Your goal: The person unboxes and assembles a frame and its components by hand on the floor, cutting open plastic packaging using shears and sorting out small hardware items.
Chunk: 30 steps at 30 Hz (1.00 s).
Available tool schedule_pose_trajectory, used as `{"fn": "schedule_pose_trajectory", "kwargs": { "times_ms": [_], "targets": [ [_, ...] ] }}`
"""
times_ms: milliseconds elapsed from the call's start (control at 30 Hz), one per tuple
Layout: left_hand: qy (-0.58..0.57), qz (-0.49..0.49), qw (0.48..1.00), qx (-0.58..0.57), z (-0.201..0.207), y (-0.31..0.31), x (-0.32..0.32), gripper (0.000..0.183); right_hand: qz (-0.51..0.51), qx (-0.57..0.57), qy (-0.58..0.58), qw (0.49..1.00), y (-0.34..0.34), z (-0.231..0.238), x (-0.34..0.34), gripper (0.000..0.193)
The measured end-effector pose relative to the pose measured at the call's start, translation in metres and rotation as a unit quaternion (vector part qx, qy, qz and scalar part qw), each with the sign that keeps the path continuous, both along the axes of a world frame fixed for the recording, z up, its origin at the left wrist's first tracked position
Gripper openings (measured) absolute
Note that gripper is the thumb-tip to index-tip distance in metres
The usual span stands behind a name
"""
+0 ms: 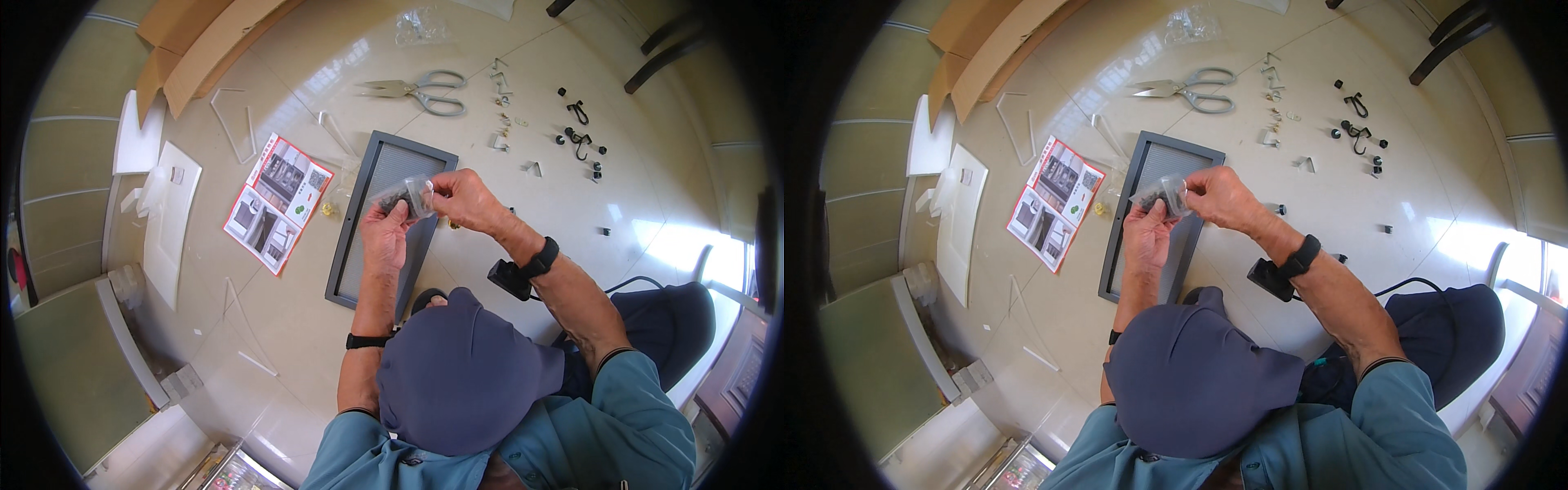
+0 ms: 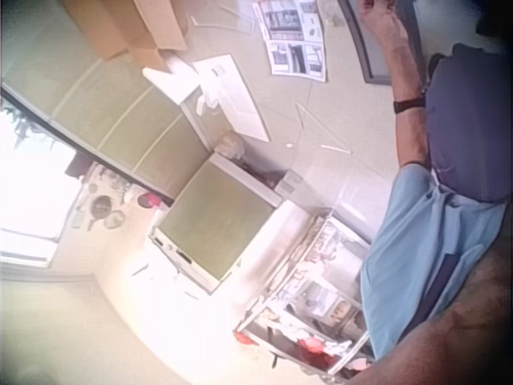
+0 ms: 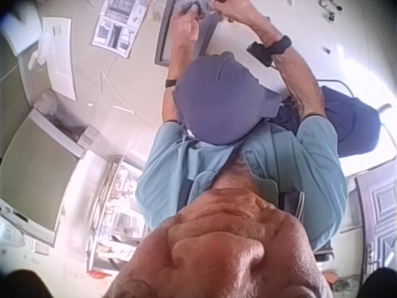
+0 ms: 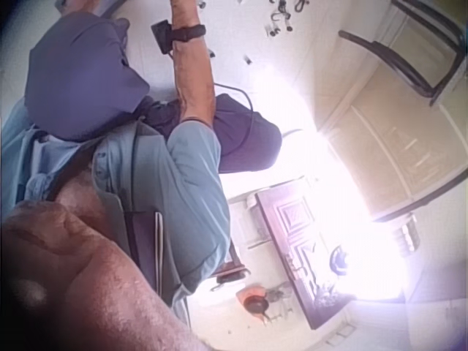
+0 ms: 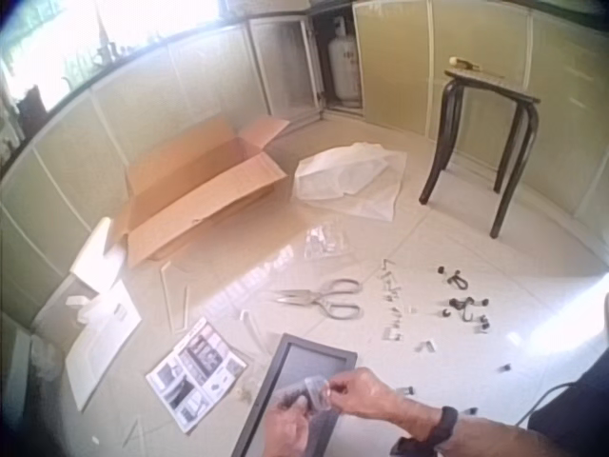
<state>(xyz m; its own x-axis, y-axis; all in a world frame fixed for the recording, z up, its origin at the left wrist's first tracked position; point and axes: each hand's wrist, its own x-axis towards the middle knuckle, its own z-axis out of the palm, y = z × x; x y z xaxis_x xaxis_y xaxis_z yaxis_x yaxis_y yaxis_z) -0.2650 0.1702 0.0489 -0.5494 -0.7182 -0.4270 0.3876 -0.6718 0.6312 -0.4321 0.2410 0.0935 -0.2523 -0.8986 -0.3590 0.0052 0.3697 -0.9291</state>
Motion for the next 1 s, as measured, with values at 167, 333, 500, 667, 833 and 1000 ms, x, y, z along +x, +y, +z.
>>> {"fn": "schedule_pose_trajectory", "kwargs": {
  "times_ms": [167, 333, 500, 667, 833, 1000],
  "targets": [
    [-0.043, -0.008, 0.998, -0.039, 0.0, 0.001, 0.0, 0.019, 0.015, -0.003, -0.02, 1.0, 0.002, -0.007, -0.005, 0.018],
    [-0.033, -0.015, 0.999, -0.029, -0.002, 0.0, 0.002, 0.021, 0.01, -0.013, -0.033, 0.999, 0.003, -0.003, -0.006, 0.016],
    [0.013, -0.004, 1.0, 0.01, 0.005, 0.001, 0.001, 0.02, -0.049, -0.109, -0.068, 0.991, 0.005, 0.011, -0.008, 0.014],
    [0.01, -0.009, 0.999, 0.036, 0.004, 0.001, 0.004, 0.024, -0.06, -0.089, -0.149, 0.983, 0.005, 0.015, -0.012, 0.016],
    [0.016, -0.014, 0.999, 0.046, 0.0, 0.0, 0.007, 0.026, -0.085, -0.068, -0.212, 0.971, 0.006, 0.012, -0.011, 0.017],
    [0.019, -0.024, 0.998, 0.061, -0.001, 0.0, 0.007, 0.026, -0.078, -0.073, -0.218, 0.97, 0.006, 0.01, -0.011, 0.017]
  ]
}}
